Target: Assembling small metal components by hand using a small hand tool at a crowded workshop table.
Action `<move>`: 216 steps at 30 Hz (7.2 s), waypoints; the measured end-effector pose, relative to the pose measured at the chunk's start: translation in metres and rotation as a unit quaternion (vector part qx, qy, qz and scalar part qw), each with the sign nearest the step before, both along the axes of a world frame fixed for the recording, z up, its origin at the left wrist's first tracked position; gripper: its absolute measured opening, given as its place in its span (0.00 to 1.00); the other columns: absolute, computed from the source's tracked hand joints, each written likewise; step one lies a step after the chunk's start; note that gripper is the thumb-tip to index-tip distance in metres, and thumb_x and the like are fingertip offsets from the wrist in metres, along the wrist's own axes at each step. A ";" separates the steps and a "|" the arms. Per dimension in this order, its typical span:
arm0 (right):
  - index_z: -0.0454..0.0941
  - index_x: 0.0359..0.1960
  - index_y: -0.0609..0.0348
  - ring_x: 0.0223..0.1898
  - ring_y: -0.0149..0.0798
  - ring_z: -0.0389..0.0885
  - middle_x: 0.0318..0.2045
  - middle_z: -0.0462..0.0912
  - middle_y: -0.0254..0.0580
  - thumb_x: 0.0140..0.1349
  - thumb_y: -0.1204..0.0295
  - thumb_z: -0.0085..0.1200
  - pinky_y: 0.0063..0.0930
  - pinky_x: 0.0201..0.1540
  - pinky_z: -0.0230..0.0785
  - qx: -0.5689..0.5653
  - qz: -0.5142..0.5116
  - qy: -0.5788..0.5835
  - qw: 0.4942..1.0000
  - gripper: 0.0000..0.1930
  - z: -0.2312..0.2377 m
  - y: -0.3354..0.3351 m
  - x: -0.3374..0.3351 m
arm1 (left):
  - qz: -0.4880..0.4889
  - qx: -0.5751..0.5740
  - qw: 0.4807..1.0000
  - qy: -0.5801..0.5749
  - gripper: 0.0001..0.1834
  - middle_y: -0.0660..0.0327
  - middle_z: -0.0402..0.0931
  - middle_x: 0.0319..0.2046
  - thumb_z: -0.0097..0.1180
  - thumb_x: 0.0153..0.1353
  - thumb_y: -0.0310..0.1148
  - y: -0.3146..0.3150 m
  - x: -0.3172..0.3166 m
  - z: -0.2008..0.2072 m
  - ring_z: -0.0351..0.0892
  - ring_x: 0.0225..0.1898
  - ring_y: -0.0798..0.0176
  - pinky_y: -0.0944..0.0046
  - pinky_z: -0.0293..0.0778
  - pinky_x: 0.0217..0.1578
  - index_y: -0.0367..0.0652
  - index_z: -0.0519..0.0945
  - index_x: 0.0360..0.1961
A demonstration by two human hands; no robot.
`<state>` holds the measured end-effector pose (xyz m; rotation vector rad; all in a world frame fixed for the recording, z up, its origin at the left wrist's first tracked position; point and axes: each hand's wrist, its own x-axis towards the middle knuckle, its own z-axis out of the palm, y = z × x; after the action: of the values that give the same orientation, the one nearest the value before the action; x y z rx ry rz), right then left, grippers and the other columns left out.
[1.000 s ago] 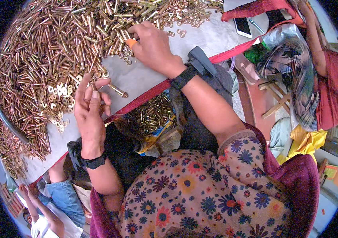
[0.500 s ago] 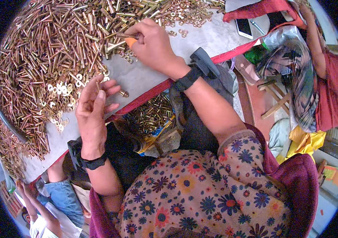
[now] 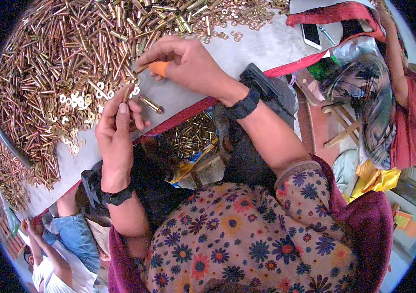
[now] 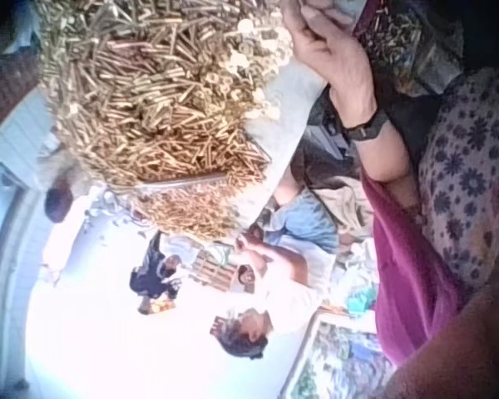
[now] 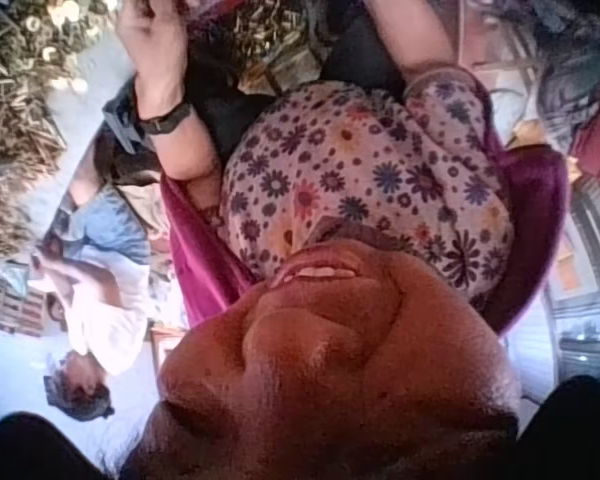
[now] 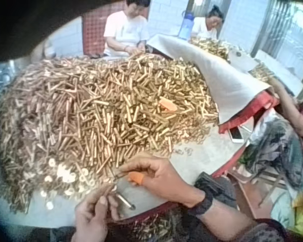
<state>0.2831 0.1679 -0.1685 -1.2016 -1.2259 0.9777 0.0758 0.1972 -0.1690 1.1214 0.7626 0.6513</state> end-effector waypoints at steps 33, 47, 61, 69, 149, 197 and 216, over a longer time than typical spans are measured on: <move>0.75 0.43 0.64 0.35 0.22 0.78 0.36 0.80 0.34 0.60 0.79 0.57 0.15 0.36 0.72 0.001 0.004 0.026 1.000 0.10 -0.001 -0.009 -0.041 | 0.036 0.482 0.858 0.176 0.11 0.61 0.77 0.27 0.50 0.66 0.26 0.016 -0.003 -0.007 0.73 0.27 0.74 0.71 0.71 0.28 0.39 0.80 0.47; 0.79 0.34 0.59 0.21 0.29 0.76 0.22 0.79 0.37 0.55 0.74 0.60 0.25 0.23 0.65 0.005 -0.022 -0.227 0.974 0.06 -0.010 -0.008 -0.040 | 0.102 0.180 0.972 0.115 0.12 0.69 0.72 0.26 0.49 0.69 0.32 0.014 -0.013 0.004 0.64 0.25 0.79 0.78 0.63 0.27 0.35 0.77 0.46; 0.76 0.32 0.59 0.26 0.36 0.77 0.26 0.76 0.38 0.54 0.77 0.57 0.29 0.28 0.69 0.079 -0.132 -0.206 0.966 0.05 -0.021 0.009 -0.047 | 0.047 0.181 0.977 0.100 0.10 0.72 0.65 0.20 0.46 0.70 0.32 0.009 -0.008 0.001 0.60 0.21 0.79 0.76 0.59 0.22 0.38 0.78 0.41; 0.73 0.41 0.65 0.32 0.24 0.76 0.34 0.77 0.35 0.63 0.79 0.53 0.17 0.36 0.71 -0.032 -0.077 0.143 0.986 0.06 0.005 -0.001 -0.055 | 0.006 0.155 0.983 0.100 0.12 0.73 0.64 0.20 0.44 0.72 0.36 0.001 -0.003 -0.002 0.58 0.21 0.79 0.76 0.57 0.22 0.40 0.77 0.42; 0.79 0.43 0.66 0.38 0.32 0.82 0.38 0.83 0.43 0.61 0.77 0.56 0.24 0.44 0.76 -0.088 -0.014 0.257 0.962 0.10 -0.001 -0.008 -0.033 | 0.010 0.315 0.936 0.159 0.06 0.59 0.69 0.15 0.49 0.66 0.28 0.002 0.002 0.000 0.64 0.17 0.70 0.66 0.64 0.20 0.35 0.75 0.34; 0.84 0.37 0.62 0.40 0.31 0.77 0.35 0.80 0.39 0.55 0.81 0.60 0.22 0.45 0.69 -0.011 0.118 -0.025 0.993 0.08 0.021 -0.012 0.002 | -0.148 0.093 0.982 0.070 0.12 0.71 0.62 0.17 0.44 0.70 0.32 -0.001 -0.005 0.005 0.59 0.21 0.78 0.73 0.57 0.21 0.38 0.74 0.31; 0.55 0.66 0.65 0.63 0.46 0.67 0.60 0.68 0.56 0.67 0.55 0.47 0.36 0.64 0.60 0.032 0.099 0.224 0.969 0.33 0.003 0.002 -0.060 | 0.037 0.399 0.913 0.083 0.07 0.53 0.76 0.23 0.47 0.66 0.27 0.005 0.002 -0.013 0.77 0.24 0.53 0.61 0.70 0.26 0.36 0.75 0.41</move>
<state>0.2227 0.1699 -0.1651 -0.7597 -1.0146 1.2662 0.0777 0.2026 -0.1822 1.9209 0.6953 0.9829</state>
